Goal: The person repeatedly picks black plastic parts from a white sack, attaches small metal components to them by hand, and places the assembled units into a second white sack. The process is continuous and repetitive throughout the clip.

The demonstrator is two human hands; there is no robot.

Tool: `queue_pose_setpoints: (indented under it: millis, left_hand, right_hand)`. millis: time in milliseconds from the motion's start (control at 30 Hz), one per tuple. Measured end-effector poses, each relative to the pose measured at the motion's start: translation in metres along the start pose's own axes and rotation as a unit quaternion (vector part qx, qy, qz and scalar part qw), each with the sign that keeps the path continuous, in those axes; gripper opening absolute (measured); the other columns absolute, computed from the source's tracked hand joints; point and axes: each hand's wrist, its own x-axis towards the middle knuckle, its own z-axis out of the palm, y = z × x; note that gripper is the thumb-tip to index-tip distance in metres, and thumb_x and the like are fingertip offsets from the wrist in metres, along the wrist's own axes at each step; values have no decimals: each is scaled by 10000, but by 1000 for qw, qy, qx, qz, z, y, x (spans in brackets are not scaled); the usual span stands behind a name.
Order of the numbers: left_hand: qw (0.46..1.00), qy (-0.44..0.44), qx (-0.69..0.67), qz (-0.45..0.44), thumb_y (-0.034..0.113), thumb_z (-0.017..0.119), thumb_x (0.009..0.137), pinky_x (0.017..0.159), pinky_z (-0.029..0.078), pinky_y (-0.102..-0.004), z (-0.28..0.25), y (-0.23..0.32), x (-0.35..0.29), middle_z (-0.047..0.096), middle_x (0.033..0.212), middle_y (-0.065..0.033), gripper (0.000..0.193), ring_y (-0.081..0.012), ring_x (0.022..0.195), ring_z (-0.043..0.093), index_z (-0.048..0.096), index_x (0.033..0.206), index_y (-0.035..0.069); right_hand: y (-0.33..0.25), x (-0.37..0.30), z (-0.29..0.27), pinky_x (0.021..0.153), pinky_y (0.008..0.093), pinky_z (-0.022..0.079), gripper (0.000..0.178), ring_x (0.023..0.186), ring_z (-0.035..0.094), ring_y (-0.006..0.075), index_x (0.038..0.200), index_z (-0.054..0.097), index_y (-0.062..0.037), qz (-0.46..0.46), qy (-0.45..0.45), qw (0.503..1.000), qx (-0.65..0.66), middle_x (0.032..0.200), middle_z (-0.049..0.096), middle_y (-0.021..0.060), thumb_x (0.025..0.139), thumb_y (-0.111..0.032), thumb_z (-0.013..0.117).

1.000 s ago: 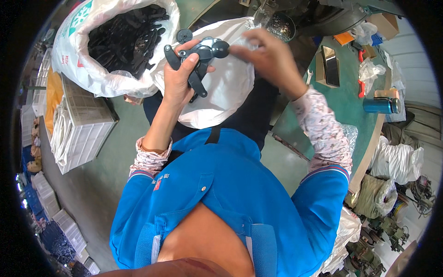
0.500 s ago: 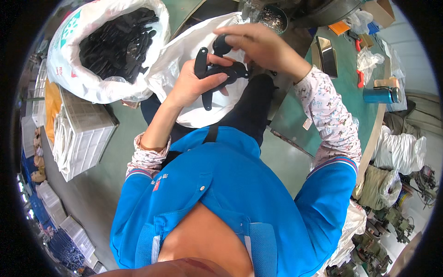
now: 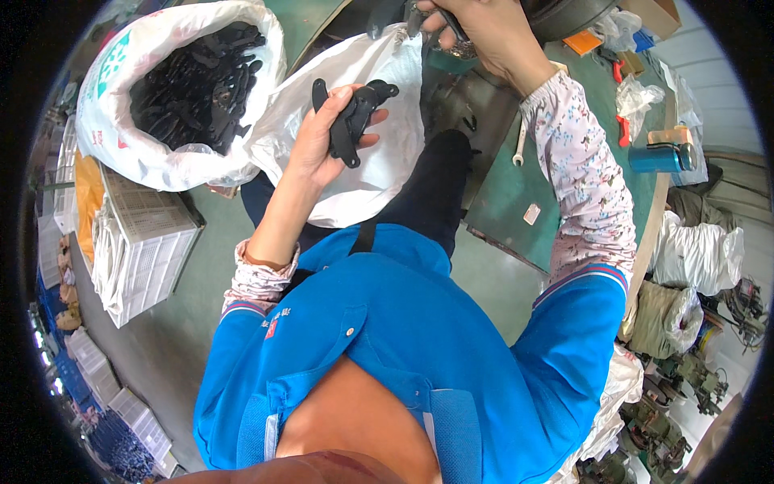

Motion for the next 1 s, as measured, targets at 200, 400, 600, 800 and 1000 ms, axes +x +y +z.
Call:
queue_pose_setpoints:
  millis: [200, 400, 600, 800, 1000]
  left_hand:
    - [999, -9, -23, 26, 202, 638, 868, 651, 609, -295, -7, 1, 1, 575, 1131, -177, 399, -272, 1002, 635, 510, 1179, -13]
    - [996, -48, 25, 72, 71, 621, 829, 744, 592, -324, -13, 3, -3, 547, 1185, -202, 443, -297, 1073, 600, 479, 1236, -29]
    - [997, -32, 35, 60, 62, 621, 825, 741, 593, -375, -14, 6, -9, 560, 1168, -200, 490, -323, 1050, 610, 449, 1277, -23]
    - [994, -14, 64, 83, 72, 624, 825, 691, 598, -352, -26, 5, -12, 562, 1140, -203, 457, -327, 1025, 622, 438, 1239, 17]
    - [994, -25, 64, 83, 29, 591, 814, 591, 569, -291, -23, 3, -13, 562, 1086, -164, 429, -220, 885, 629, 436, 1214, 12]
  right_hand:
    - [11, 4, 4, 360, 213, 400, 212, 460, 545, 94, 1025, 592, 54, 51, 2, 999, -19, 740, 628, 64, 952, -122, 499]
    - [23, -6, -1, 376, 186, 393, 267, 502, 552, 75, 1140, 554, 23, 69, 0, 998, -13, 756, 629, 58, 942, -156, 535]
    - [55, -11, -19, 353, 159, 356, 252, 525, 572, 68, 1079, 564, -34, 29, -25, 999, -20, 743, 640, 66, 952, -251, 557]
    - [39, -18, -13, 497, 178, 462, 247, 625, 621, 75, 1042, 583, -36, -25, -29, 996, -81, 767, 654, 48, 947, -264, 562]
    - [83, -47, 35, 571, 256, 515, 373, 639, 652, 134, 1137, 579, -33, -3, -199, 965, -173, 783, 673, 88, 906, -324, 620]
